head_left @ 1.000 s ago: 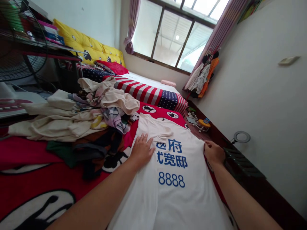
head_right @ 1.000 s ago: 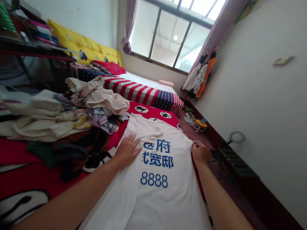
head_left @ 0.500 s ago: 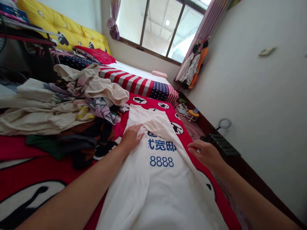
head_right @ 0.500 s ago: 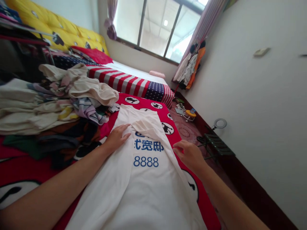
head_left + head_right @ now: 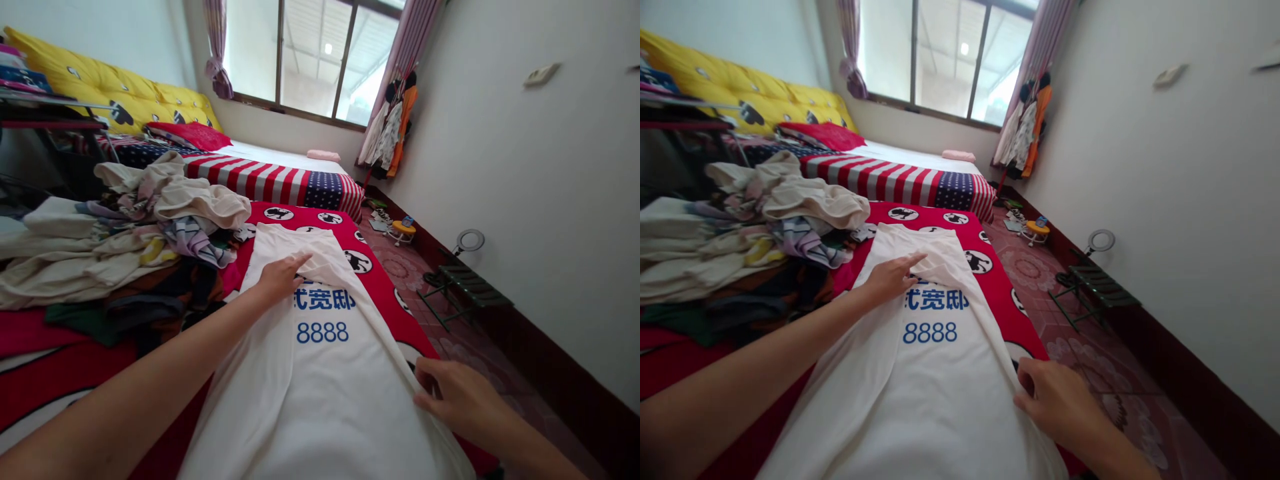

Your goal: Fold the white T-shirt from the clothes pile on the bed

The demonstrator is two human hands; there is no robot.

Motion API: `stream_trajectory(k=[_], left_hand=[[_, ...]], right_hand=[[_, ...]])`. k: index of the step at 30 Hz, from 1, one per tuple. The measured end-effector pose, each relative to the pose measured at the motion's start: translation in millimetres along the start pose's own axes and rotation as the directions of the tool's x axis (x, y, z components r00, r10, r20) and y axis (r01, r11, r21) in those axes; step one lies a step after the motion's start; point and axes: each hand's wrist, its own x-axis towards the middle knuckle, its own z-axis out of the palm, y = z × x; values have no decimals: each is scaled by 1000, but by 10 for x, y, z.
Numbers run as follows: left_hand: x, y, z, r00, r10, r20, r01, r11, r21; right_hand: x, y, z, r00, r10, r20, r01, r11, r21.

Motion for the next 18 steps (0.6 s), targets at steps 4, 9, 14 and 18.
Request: stream_trajectory(k=[4,9,14,18], left_hand=[[200,176,54,998,50,40,-50,999,-2],[293,218,74,999,-37,-28,35,998,-61],[385,31,-111,962,-211,-174,80,825,-560],[382,-174,-118,934,-335,-126,102,585,-804]], right_hand=[[-94,40,57,998,-16,64,11,997,80],[-178,-32,46,998,-69,6,67,980,190],[-258,-371,-108,977,-200,-71,212,910,356],[-193,-815,-113,953,-300,-32,287,870,401]])
